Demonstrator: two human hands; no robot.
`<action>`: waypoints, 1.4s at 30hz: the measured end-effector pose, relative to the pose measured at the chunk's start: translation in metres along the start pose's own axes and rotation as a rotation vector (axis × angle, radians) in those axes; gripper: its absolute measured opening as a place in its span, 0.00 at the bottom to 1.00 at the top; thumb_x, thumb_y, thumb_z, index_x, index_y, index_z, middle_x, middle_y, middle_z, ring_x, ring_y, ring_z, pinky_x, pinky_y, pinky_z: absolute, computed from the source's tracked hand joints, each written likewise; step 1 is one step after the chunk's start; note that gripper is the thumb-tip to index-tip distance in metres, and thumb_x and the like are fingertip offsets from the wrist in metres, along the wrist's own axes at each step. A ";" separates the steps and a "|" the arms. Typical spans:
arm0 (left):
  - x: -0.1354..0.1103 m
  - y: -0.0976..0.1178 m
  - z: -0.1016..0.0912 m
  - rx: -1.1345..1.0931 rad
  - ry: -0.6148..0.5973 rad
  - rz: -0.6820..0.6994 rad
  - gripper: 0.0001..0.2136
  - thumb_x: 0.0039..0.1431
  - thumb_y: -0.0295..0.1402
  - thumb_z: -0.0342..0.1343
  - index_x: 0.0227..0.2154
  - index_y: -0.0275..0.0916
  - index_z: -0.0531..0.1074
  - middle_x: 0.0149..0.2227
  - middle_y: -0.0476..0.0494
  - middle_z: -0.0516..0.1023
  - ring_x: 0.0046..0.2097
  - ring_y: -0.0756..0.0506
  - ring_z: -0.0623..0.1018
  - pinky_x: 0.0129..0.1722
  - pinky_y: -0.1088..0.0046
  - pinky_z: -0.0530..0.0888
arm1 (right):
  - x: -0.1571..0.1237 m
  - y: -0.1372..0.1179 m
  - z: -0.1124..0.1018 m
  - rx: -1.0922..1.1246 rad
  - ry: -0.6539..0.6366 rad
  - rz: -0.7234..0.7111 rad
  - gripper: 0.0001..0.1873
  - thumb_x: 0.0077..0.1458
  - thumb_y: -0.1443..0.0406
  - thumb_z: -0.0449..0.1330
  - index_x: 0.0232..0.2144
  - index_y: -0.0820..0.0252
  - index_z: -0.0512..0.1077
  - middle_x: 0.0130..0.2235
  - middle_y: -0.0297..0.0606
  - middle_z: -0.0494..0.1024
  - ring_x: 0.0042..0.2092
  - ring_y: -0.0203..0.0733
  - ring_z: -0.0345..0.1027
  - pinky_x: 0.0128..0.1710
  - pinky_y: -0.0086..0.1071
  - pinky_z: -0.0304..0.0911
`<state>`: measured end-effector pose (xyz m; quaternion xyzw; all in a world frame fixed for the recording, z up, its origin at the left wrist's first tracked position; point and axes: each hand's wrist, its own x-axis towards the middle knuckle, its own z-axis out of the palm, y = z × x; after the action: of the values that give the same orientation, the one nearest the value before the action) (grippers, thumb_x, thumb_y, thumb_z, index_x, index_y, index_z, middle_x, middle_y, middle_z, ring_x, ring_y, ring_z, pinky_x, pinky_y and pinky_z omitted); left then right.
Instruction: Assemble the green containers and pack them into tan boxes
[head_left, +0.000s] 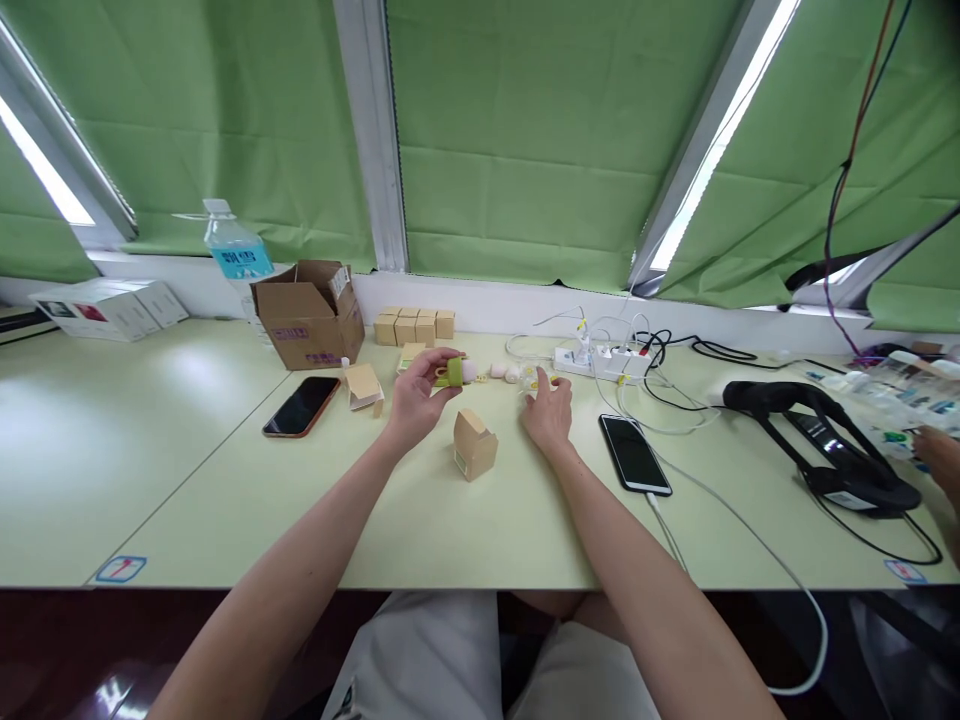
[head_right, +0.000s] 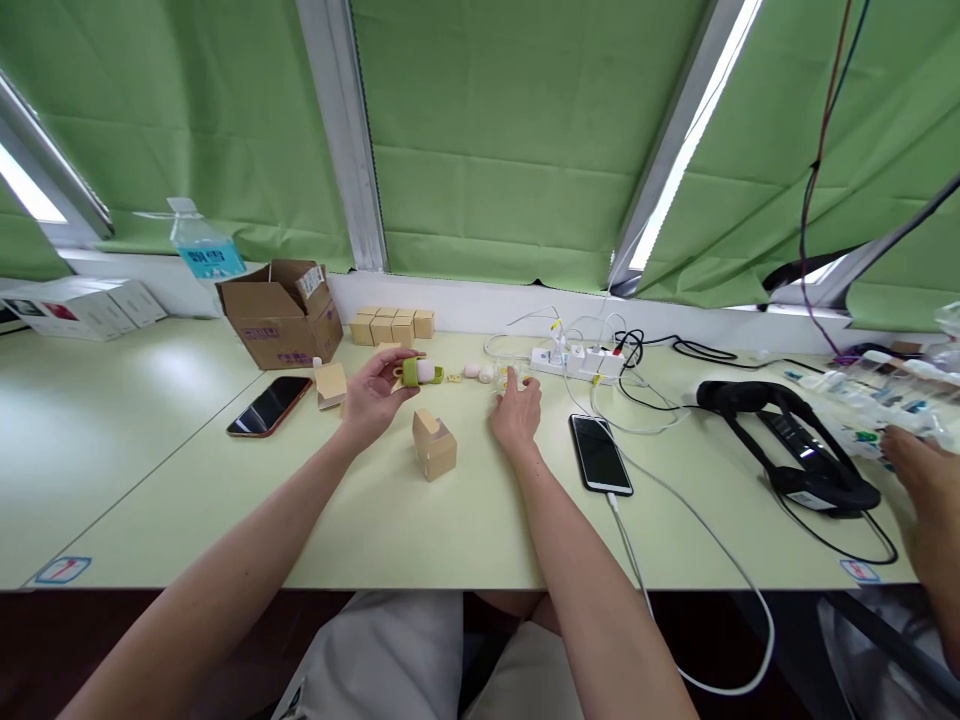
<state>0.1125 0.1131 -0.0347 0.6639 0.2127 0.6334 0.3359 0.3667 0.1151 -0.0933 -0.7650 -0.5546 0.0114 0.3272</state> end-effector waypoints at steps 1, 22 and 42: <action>0.000 0.001 0.000 0.000 -0.011 -0.001 0.22 0.55 0.30 0.73 0.53 0.40 0.79 0.57 0.34 0.82 0.60 0.39 0.82 0.62 0.55 0.79 | 0.004 0.001 0.001 -0.019 -0.012 -0.009 0.34 0.68 0.67 0.57 0.74 0.57 0.64 0.64 0.57 0.62 0.61 0.58 0.65 0.56 0.45 0.66; -0.003 0.021 0.002 0.061 -0.084 0.157 0.21 0.65 0.29 0.67 0.60 0.45 0.79 0.62 0.34 0.78 0.65 0.37 0.80 0.64 0.55 0.81 | -0.004 -0.026 -0.043 1.306 -0.213 -0.421 0.37 0.48 0.53 0.81 0.55 0.53 0.71 0.52 0.47 0.87 0.50 0.47 0.82 0.48 0.40 0.78; -0.009 0.033 0.006 0.396 -0.297 0.301 0.30 0.68 0.23 0.58 0.70 0.51 0.72 0.62 0.40 0.81 0.63 0.37 0.79 0.64 0.52 0.78 | -0.034 -0.051 -0.065 1.363 -0.477 -0.347 0.27 0.53 0.48 0.79 0.51 0.50 0.85 0.48 0.40 0.87 0.47 0.47 0.79 0.43 0.40 0.78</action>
<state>0.1127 0.0835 -0.0174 0.8260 0.1797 0.5183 0.1294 0.3355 0.0635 -0.0281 -0.2704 -0.5936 0.4670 0.5970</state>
